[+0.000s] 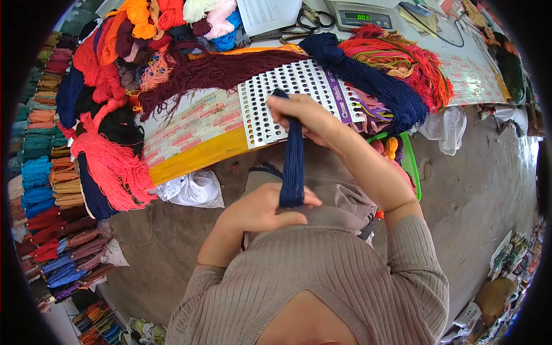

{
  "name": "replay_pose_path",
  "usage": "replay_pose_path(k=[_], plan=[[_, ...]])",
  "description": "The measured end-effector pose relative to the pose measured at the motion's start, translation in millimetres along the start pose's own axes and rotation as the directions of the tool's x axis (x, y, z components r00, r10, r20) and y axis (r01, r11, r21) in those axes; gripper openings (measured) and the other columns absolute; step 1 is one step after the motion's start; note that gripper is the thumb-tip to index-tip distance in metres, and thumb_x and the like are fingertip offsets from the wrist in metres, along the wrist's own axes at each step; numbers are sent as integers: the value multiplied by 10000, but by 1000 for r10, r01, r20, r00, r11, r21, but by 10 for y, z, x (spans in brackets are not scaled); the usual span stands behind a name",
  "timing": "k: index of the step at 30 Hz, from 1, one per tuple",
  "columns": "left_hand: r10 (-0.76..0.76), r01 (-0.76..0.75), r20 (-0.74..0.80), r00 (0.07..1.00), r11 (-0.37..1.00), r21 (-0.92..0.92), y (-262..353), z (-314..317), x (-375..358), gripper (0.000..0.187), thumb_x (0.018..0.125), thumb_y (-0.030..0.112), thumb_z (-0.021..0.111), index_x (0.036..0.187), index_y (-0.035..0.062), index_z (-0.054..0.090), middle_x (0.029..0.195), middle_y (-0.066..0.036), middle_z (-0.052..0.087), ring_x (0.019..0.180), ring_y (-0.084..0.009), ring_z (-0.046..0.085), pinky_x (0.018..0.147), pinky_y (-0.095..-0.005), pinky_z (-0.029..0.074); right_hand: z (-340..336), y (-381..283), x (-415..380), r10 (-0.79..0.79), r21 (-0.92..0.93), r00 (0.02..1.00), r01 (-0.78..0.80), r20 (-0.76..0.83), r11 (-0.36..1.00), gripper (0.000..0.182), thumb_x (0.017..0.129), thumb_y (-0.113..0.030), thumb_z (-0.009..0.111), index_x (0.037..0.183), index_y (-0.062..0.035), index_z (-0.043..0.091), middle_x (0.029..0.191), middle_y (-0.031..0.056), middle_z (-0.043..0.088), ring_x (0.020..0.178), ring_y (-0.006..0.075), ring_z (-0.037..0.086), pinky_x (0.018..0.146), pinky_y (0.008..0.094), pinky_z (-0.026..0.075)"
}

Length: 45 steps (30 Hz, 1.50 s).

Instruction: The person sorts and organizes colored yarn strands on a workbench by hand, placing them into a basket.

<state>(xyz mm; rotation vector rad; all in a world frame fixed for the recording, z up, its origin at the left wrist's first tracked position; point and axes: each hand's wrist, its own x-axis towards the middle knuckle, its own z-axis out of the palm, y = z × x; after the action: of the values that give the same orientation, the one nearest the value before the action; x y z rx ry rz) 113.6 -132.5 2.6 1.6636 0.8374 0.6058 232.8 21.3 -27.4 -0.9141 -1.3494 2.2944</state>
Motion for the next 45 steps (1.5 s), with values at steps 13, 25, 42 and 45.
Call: replay_pose_path(k=[13,25,42,45], plan=[[-198,-34,-277,940,756,-654,-144,-211,-320,352,924,279,488,983,-56,578,707,-79,591,505,-70,453,452,-183,342,-355,-602,-169,-281,404,955,223,90,887,278,927,-273,495,864,-6,538,658,66,570,438,120,502,392,211,381],[-97,70,-99,990,967,-246,320,-148,-38,277,861,108,550,1106,-19,580,918,-65,625,853,-156,585,768,-265,459,-387,-893,-353,-539,430,841,506,-52,748,288,924,-322,471,817,-57,501,854,106,564,729,224,545,673,352,464],[145,-126,-119,982,980,152,86,-238,476,317,895,193,526,1170,36,544,1099,-119,581,1004,-237,560,882,-308,420,-1451,-339,317,-632,-986,774,71,-41,151,487,668,-33,540,1148,-118,555,1106,108,574,1032,279,548,868,343,447],[185,-136,-187,965,959,248,95,-383,697,294,879,153,548,1149,35,558,1082,-109,590,990,-203,567,850,-292,438,-1403,-420,161,-688,-993,721,2,-82,120,409,700,-89,548,1106,-136,558,1050,86,550,937,307,571,772,403,476]])
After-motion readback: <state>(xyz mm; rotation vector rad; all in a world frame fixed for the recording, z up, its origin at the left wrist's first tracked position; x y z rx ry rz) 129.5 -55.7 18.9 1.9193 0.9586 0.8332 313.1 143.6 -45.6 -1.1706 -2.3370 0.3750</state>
